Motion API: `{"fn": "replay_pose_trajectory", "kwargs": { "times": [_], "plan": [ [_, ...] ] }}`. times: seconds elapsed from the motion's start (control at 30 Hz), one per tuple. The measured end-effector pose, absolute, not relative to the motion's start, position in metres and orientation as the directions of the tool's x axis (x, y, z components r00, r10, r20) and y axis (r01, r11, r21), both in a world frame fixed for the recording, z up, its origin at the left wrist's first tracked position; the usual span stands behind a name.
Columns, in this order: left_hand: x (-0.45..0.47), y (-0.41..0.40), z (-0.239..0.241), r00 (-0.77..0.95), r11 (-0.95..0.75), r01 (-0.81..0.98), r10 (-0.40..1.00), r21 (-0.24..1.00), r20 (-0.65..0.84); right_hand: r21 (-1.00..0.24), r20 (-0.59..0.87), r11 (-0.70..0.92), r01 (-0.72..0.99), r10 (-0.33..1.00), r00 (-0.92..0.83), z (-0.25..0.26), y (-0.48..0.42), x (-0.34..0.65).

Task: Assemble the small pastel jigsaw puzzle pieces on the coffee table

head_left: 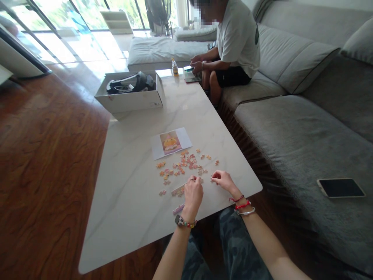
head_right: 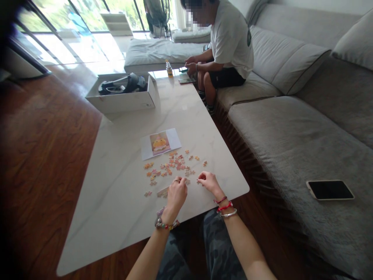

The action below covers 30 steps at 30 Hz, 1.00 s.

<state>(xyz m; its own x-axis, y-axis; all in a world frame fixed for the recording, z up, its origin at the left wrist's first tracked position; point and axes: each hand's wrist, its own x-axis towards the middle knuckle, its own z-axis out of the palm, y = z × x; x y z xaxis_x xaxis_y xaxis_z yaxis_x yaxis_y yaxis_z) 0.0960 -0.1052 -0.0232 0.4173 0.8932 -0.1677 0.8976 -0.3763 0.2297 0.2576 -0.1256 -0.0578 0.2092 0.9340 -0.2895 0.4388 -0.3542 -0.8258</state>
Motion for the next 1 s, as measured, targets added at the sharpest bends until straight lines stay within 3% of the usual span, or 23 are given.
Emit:
{"fn": "replay_pose_trajectory", "kwargs": {
  "times": [0.13,0.3,0.43,0.57,0.77,0.87,1.0],
  "plan": [
    [0.094,-0.102,-0.023,0.405,-0.361,0.902,0.898,0.237,-0.17,-0.75,-0.285,-0.33,0.573,0.943,0.17,-0.059,-0.125,0.254],
    [0.085,-0.105,-0.026,0.377,-0.336,0.911,0.914,0.241,-0.152,-0.541,-0.17,-0.182,0.821,0.98,0.105,-0.052,-0.113,0.243],
    [0.073,-0.112,-0.029,0.356,-0.317,0.92,0.923,0.23,-0.15,-0.485,-0.136,-0.07,0.872,0.991,0.004,-0.042,-0.091,0.227],
    [0.059,-0.122,-0.032,0.312,-0.283,0.938,0.94,0.202,-0.134,-0.408,-0.218,-0.018,0.913,0.973,-0.078,-0.039,-0.075,0.213],
    [0.048,-0.134,-0.039,0.342,-0.304,0.922,0.929,0.239,-0.141,-0.479,-0.204,-0.026,0.877,0.975,-0.082,-0.042,-0.072,0.208],
    [0.045,-0.135,-0.041,0.354,-0.313,0.916,0.926,0.252,-0.133,-0.635,-0.201,-0.039,0.771,0.973,-0.117,-0.044,-0.075,0.2],
    [0.04,-0.137,-0.042,0.354,-0.312,0.913,0.926,0.264,-0.133,-0.827,-0.294,-0.2,0.525,0.95,-0.101,-0.054,-0.083,0.183]
  ]
}}
